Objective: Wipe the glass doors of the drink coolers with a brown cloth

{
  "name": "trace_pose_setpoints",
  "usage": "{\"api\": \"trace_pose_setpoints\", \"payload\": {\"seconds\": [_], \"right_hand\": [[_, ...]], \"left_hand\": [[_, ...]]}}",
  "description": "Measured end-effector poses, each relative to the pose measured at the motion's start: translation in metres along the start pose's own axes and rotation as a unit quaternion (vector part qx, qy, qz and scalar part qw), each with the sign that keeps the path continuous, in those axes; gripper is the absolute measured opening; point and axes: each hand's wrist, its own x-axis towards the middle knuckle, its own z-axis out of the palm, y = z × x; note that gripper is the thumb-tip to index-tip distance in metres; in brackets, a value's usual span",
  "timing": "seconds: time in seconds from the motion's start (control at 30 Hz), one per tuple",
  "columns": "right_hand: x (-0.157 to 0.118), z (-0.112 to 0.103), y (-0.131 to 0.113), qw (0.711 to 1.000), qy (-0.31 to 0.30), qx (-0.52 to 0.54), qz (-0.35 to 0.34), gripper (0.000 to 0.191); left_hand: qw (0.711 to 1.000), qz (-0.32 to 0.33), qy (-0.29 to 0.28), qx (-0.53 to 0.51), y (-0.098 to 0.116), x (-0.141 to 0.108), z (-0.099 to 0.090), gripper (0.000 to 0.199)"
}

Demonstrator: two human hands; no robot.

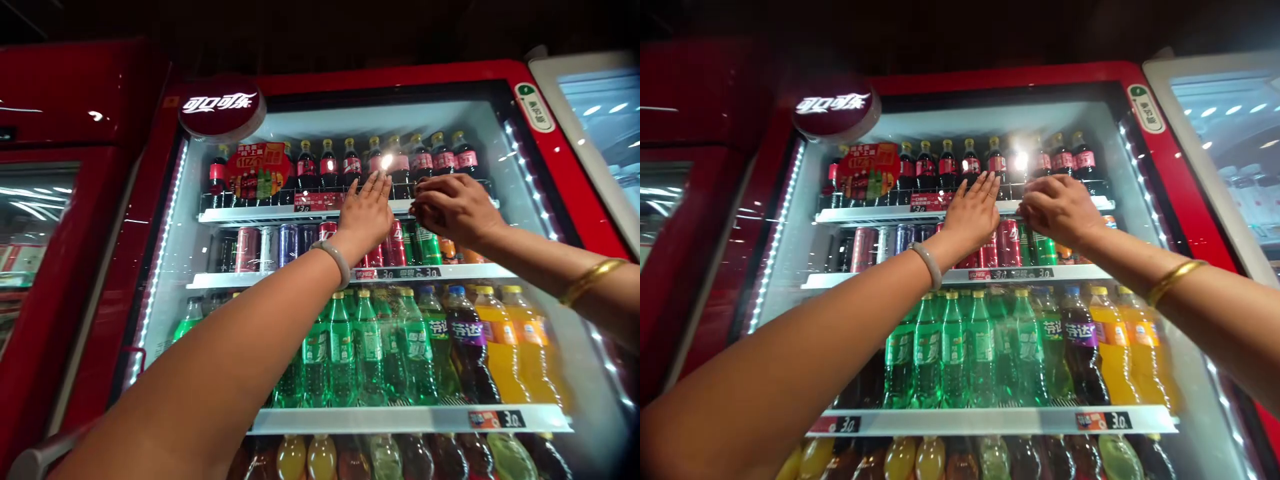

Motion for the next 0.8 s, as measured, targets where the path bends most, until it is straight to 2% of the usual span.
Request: {"api": "trace_pose_setpoints", "payload": {"seconds": [0.07, 0.13, 0.17, 0.23, 0.3, 0.4, 0.43, 0.47, 0.53, 0.6, 0.63, 0.7, 0.8], "right_hand": [[0.019, 0.004, -0.005, 0.992, 0.019, -0.046, 0.113, 0.026], [0.051, 0.012, -0.024, 0.97, 0.033, -0.085, 0.225, 0.03], [0.067, 0.017, -0.038, 0.964, 0.034, -0.089, 0.247, 0.031], [0.086, 0.024, -0.067, 0.975, 0.027, -0.064, 0.212, 0.031], [0.082, 0.024, -0.086, 0.993, 0.02, -0.014, 0.118, 0.03], [0.055, 0.019, -0.082, 0.997, -0.02, 0.06, -0.04, 0.025], [0.05, 0.018, -0.077, 0.996, -0.026, 0.064, -0.058, 0.023], [0.051, 0.02, -0.071, 0.998, -0.013, 0.052, -0.039, 0.022], [0.069, 0.029, -0.071, 0.998, 0.035, 0.011, 0.056, 0.022], [0.102, 0.042, -0.091, 0.987, 0.077, -0.021, 0.139, 0.024], [0.118, 0.048, -0.107, 0.985, 0.084, -0.023, 0.149, 0.025], [0.138, 0.055, -0.146, 0.992, 0.076, -0.004, 0.103, 0.026], [0.133, 0.052, -0.19, 0.995, 0.023, 0.061, -0.069, 0.023]], "left_hand": [[1.0, -0.009, -0.009, 0.0, -0.01, -0.006, -0.004, 0.065], [1.0, -0.025, -0.01, 0.004, -0.02, -0.009, -0.007, 0.065], [0.999, -0.032, -0.008, 0.006, -0.025, -0.01, -0.008, 0.066], [0.999, -0.037, -0.004, 0.011, -0.037, -0.016, -0.01, 0.066], [0.999, -0.03, 0.001, 0.017, -0.051, -0.025, -0.011, 0.066], [1.0, -0.016, 0.004, 0.021, -0.074, -0.045, -0.013, 0.066], [1.0, -0.014, 0.003, 0.02, -0.081, -0.05, -0.014, 0.066], [1.0, -0.013, 0.002, 0.018, -0.089, -0.056, -0.016, 0.065], [1.0, -0.023, 0.002, 0.013, -0.107, -0.064, -0.021, 0.065], [0.999, -0.043, 0.011, 0.009, -0.126, -0.071, -0.027, 0.064], [0.998, -0.052, 0.015, 0.01, -0.137, -0.075, -0.029, 0.064], [0.998, -0.056, 0.019, 0.017, -0.159, -0.087, -0.035, 0.063], [0.999, -0.038, 0.018, 0.032, -0.191, -0.111, -0.04, 0.062]]}}
